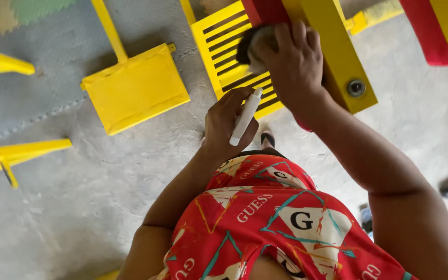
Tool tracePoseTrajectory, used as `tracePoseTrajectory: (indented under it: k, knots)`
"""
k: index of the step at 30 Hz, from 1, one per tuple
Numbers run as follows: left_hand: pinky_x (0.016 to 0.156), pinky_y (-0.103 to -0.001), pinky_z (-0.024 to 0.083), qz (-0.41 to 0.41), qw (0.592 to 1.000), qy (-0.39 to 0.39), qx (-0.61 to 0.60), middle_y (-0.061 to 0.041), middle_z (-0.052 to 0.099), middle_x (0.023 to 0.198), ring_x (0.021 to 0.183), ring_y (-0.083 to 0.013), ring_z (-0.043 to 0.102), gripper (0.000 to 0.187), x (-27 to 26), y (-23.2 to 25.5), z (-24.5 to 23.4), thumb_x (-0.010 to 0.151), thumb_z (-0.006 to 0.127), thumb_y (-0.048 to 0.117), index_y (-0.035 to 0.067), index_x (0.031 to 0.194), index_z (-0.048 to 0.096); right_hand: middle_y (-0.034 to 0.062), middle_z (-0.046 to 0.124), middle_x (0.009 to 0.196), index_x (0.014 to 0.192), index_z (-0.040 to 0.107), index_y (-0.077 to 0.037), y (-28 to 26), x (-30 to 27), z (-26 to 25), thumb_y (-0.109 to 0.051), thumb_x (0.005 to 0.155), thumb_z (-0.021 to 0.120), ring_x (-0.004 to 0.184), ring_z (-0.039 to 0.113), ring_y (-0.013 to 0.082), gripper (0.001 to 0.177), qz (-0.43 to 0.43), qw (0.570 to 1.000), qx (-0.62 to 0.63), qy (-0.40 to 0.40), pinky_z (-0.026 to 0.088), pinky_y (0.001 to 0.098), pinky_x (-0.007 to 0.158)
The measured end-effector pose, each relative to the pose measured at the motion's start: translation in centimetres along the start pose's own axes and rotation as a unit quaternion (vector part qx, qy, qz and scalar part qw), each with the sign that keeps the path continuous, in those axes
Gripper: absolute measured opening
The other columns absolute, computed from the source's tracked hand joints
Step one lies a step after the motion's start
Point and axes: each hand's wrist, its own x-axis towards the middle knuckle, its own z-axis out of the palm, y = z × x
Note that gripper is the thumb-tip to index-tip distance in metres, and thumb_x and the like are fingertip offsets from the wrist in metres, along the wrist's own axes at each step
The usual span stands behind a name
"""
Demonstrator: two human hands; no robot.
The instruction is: Cleaning and wiping down various gym machines and benches using a spray bottle and a cloth.
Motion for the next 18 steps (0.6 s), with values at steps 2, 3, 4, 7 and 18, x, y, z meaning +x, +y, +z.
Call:
tracePoseTrajectory:
  k: [2,3,4,7,18]
  knots:
    - [0.066,-0.037,0.058,0.01,1.0,-0.022,-0.008,-0.016,0.07,0.107,0.076,-0.031,0.071,0.041,0.5,-0.9,-0.9,0.081,0.068,0.006,0.004,0.122,0.061,0.0084,0.057,0.12,0.121,0.071,-0.021,-1.4,-0.2,-1.3,-0.019,0.089,0.069,0.116,0.053,0.032,0.032,0.029,0.999,-0.042,0.005,0.045,0.0444,0.095]
    - [0.067,-0.037,0.059,0.016,1.0,-0.024,-0.009,-0.016,0.07,0.11,0.078,-0.0316,0.072,0.043,0.8,-1.5,-1.3,0.081,0.068,0.007,0.004,0.123,0.06,0.0092,0.057,0.124,0.125,0.07,-0.023,-2.0,-0.1,-1.7,-0.02,0.088,0.069,0.12,0.053,0.0326,0.038,0.039,0.996,-0.078,0.016,0.045,0.0447,0.097]
    - [0.067,-0.037,0.059,0.02,0.999,-0.036,-0.013,-0.016,0.07,0.11,0.078,-0.0316,0.072,0.043,1.0,-2.2,-1.5,0.081,0.068,0.007,0.004,0.123,0.06,0.0092,0.057,0.124,0.125,0.07,-0.023,-2.9,-1.6,-2.6,-0.02,0.088,0.069,0.12,0.053,0.0326,0.038,0.051,0.995,-0.083,0.013,0.045,0.0447,0.097]
    - [0.075,-0.039,0.06,0.038,0.996,-0.079,-0.013,-0.014,0.071,0.11,0.088,-0.0342,0.073,0.04,1.7,-3.6,-2.2,0.083,0.069,0.007,0.007,0.122,0.062,0.0082,0.058,0.134,0.139,0.072,-0.023,-5.4,-5.9,-5.3,-0.016,0.089,0.072,0.125,0.054,0.0326,0.05,0.109,0.993,-0.047,-0.005,0.046,0.0471,0.099]
    - [0.077,-0.04,0.06,0.038,0.985,-0.154,-0.062,-0.016,0.071,0.113,0.091,-0.0356,0.071,0.04,4.1,-5.8,-3.1,0.083,0.064,0.007,0.005,0.123,0.062,0.0107,0.052,0.134,0.143,0.062,-0.015,-7.7,-2.1,1.7,-0.018,0.095,0.067,0.123,0.052,0.035,0.048,0.27,0.955,-0.121,0.011,0.049,0.0481,0.095]
